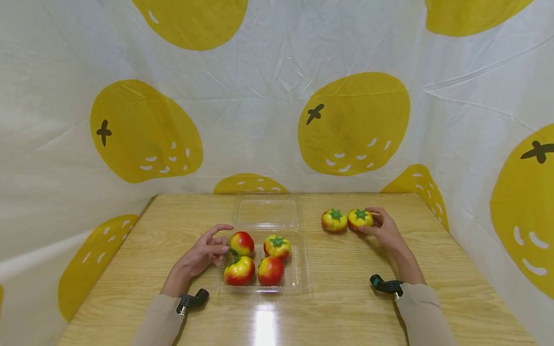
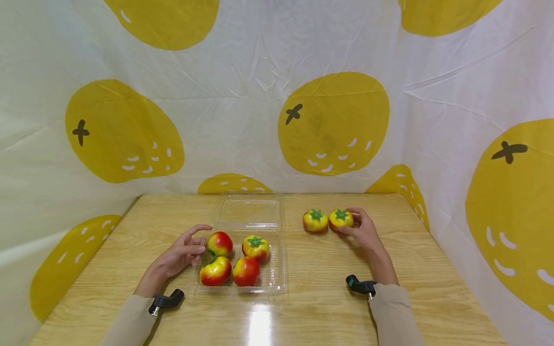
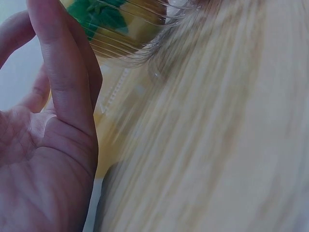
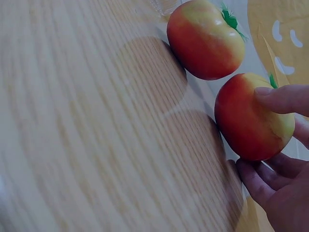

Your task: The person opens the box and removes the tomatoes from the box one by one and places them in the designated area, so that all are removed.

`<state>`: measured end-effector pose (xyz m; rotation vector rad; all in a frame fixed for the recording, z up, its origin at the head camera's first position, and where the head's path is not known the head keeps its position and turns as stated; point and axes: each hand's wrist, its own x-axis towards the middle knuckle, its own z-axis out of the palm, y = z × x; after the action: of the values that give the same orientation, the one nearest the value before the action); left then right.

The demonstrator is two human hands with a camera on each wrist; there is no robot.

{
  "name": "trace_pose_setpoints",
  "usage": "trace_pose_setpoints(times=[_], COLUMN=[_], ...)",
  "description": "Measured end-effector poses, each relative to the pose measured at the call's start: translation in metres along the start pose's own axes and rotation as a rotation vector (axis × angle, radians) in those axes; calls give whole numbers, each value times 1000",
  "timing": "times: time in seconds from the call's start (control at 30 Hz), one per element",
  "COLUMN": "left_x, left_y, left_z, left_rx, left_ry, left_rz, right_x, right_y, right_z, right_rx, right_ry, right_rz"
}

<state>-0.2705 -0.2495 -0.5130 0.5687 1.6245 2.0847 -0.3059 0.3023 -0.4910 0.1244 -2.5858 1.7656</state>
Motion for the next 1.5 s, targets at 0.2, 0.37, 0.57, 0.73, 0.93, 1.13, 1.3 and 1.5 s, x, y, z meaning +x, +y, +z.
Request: trace_pose_setpoints(times=[0.2,0.37,0.57,0.73,0.93,1.13,1.3,1.5], left_x=[1,0,0,-1,0,0,0,-1], left_y=[-1,-2,-1,-1,-2,-2,0,0], left_z=[0,-1,-2,-1,-2,-2,-1,0], left_rx=[0,2,4,-3,-6,-8,-6,-6], left_ry=[-4,-6,-6,-4,-7,-2,-15,-10], left_rz=[1,3,1,-4,2,2,8,7], right_x=[-2,-3,-3,-4,-5,-5,-5,-4], right_y=[0,0,-1,-2,-3,-3,-3,-1], right_z=[-1,-2,-2,-3,-3,-4,-5,-4], right_rx=[-10,-30,-24,-19,-34,-36,-46,-44], right_ry=[-5,-19,-21,-26,-31,-39,-45,-43], right_rz=[13,26,23,22,35,42,43,30])
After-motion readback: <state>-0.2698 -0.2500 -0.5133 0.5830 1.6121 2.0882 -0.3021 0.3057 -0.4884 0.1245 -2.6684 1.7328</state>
